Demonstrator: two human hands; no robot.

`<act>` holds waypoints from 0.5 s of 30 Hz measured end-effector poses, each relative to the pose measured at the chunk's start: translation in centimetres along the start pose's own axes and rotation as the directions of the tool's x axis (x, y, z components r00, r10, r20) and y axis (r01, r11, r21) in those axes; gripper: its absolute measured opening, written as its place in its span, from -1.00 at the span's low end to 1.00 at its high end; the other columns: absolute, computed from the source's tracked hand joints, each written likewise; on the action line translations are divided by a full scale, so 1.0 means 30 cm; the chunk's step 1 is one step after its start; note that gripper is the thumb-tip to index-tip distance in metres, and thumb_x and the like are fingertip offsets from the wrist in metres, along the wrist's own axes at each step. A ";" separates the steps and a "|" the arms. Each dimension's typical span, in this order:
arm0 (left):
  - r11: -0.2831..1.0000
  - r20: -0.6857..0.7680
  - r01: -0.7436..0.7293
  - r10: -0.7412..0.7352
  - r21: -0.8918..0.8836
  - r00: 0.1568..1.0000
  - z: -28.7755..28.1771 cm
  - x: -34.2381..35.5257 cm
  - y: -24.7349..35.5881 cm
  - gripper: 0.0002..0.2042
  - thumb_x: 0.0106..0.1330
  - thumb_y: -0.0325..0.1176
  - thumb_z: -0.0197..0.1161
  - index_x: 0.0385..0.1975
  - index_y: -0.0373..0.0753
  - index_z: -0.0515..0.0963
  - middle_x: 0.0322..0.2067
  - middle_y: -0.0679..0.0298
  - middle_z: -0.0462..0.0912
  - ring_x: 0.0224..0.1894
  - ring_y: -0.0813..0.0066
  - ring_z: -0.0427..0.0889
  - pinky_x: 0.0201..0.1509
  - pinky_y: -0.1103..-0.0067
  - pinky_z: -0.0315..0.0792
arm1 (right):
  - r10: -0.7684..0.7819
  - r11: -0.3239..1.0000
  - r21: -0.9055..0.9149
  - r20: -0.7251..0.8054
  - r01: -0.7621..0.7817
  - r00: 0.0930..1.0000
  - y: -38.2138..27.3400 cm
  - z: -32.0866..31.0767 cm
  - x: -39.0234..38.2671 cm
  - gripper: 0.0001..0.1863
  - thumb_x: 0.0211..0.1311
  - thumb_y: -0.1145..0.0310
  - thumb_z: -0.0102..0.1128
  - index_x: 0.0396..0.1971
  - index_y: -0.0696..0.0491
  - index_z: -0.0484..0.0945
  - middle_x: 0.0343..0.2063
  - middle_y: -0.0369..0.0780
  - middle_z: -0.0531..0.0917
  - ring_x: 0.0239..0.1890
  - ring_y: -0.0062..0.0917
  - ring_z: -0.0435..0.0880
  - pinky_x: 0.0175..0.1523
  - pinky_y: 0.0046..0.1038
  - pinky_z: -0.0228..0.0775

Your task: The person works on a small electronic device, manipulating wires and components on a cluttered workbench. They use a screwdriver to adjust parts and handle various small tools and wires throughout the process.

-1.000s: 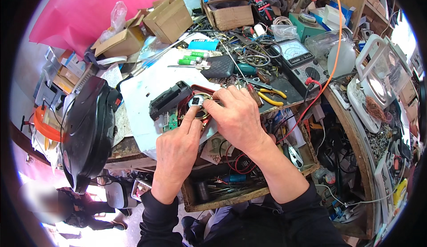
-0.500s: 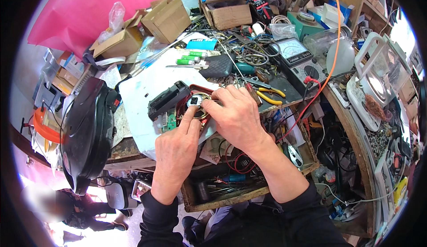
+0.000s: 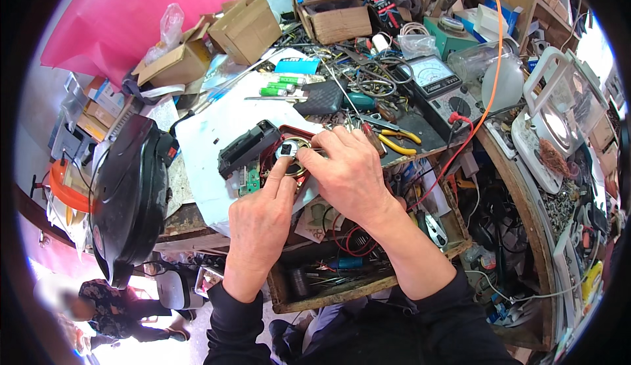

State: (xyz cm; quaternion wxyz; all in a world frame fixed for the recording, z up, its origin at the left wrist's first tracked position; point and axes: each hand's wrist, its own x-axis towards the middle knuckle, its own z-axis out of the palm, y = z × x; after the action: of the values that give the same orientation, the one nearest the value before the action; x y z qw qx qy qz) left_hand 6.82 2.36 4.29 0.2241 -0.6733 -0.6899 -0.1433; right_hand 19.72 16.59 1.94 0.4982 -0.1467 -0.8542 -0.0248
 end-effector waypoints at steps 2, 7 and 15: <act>1.000 -0.005 -0.005 0.005 -0.001 1.000 -0.003 0.003 0.003 -0.88 0.39 -0.41 0.33 -0.21 -0.25 0.53 0.25 0.21 0.70 -0.52 0.42 0.70 -0.42 0.44 0.57 | -0.003 1.000 0.000 -0.007 0.003 1.000 0.002 -0.006 0.001 -0.94 0.13 0.40 0.31 -0.38 0.01 0.65 -0.36 -0.25 0.60 -0.19 -0.37 0.66 -0.13 -0.30 0.43; 1.000 0.005 0.004 -0.004 -0.003 1.000 -0.003 0.000 0.001 -0.88 0.40 -0.41 0.32 -0.22 -0.25 0.52 0.25 0.22 0.70 -0.52 0.40 0.70 -0.42 0.44 0.57 | -0.002 1.000 -0.001 0.009 0.002 1.000 0.000 -0.002 0.002 -0.94 0.14 0.40 0.31 -0.39 0.01 0.65 -0.36 -0.25 0.60 -0.19 -0.36 0.66 -0.13 -0.30 0.43; 1.000 0.014 0.001 -0.001 -0.002 1.000 -0.003 -0.001 0.002 -0.88 0.41 -0.41 0.32 -0.21 -0.26 0.51 0.26 0.21 0.69 -0.50 0.39 0.71 -0.41 0.44 0.58 | -0.004 1.000 0.004 -0.002 0.004 1.000 -0.002 -0.004 0.003 -0.94 0.14 0.39 0.31 -0.39 0.01 0.64 -0.35 -0.25 0.60 -0.18 -0.36 0.66 -0.13 -0.30 0.43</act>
State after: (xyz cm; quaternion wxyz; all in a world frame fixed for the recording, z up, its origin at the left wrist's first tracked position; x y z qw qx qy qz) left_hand 6.89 2.28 4.35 0.2186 -0.6741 -0.6916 -0.1396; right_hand 19.76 16.53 2.08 0.4992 -0.1440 -0.8541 -0.0242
